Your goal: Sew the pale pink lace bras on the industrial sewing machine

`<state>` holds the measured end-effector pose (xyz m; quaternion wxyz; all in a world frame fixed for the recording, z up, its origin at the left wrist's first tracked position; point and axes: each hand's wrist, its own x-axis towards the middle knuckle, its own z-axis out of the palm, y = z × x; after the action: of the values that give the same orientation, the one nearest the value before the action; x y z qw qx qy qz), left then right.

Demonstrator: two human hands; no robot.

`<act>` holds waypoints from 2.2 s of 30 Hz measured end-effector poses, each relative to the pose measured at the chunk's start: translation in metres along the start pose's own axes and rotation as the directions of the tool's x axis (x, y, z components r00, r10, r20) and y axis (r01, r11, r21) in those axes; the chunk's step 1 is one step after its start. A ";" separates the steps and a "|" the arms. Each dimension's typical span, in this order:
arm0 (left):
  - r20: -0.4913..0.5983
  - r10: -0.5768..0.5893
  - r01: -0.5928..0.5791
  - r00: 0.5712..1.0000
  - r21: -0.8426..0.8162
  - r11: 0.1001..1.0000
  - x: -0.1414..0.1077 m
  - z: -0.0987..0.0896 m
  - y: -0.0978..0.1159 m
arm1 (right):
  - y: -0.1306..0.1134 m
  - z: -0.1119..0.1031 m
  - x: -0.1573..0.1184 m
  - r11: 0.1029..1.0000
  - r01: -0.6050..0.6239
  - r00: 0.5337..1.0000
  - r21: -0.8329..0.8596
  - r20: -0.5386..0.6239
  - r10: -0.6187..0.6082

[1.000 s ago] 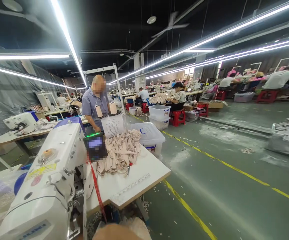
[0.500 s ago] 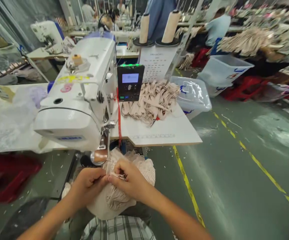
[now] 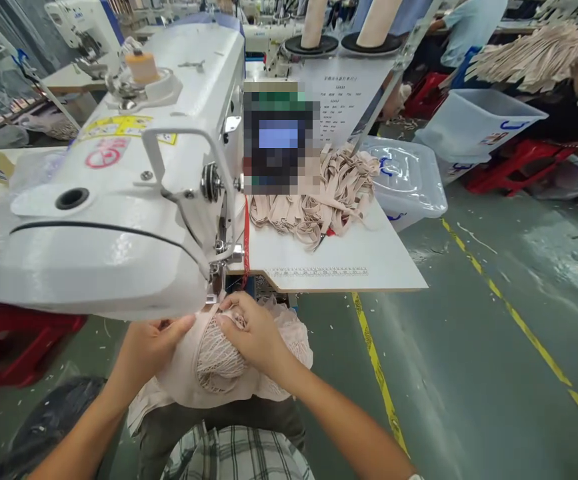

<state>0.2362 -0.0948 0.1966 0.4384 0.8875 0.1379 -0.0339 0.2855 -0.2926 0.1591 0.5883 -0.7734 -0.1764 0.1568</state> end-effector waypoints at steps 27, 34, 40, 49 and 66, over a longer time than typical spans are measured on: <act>-0.065 0.185 -0.172 0.981 0.165 0.971 0.012 -0.012 -0.003 | 0.073 -0.005 -0.006 0.969 -0.156 0.889 0.190 0.454 0.054; -0.067 0.085 -0.069 0.994 0.212 0.975 0.008 -0.012 0.002 | 0.088 -0.032 -0.020 0.926 -0.342 0.758 0.156 0.629 0.174; -0.065 0.063 -0.048 0.996 0.218 0.975 0.007 -0.007 0.006 | 0.091 -0.045 -0.031 0.871 -0.450 0.749 0.196 0.614 0.249; -0.249 0.521 -0.377 0.817 0.453 0.808 -0.026 -0.005 0.003 | 0.059 -0.069 -0.046 0.912 -0.318 0.873 0.261 0.456 0.174; 0.456 0.250 -0.350 0.854 0.148 0.925 -0.027 -0.005 0.015 | -0.039 -0.033 -0.026 0.950 0.198 0.902 -0.240 0.424 -0.081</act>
<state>0.2145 -0.1053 0.2164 0.3542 0.9124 -0.1076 -0.1743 0.2737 -0.3227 0.2065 0.4340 -0.7834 -0.3711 0.2456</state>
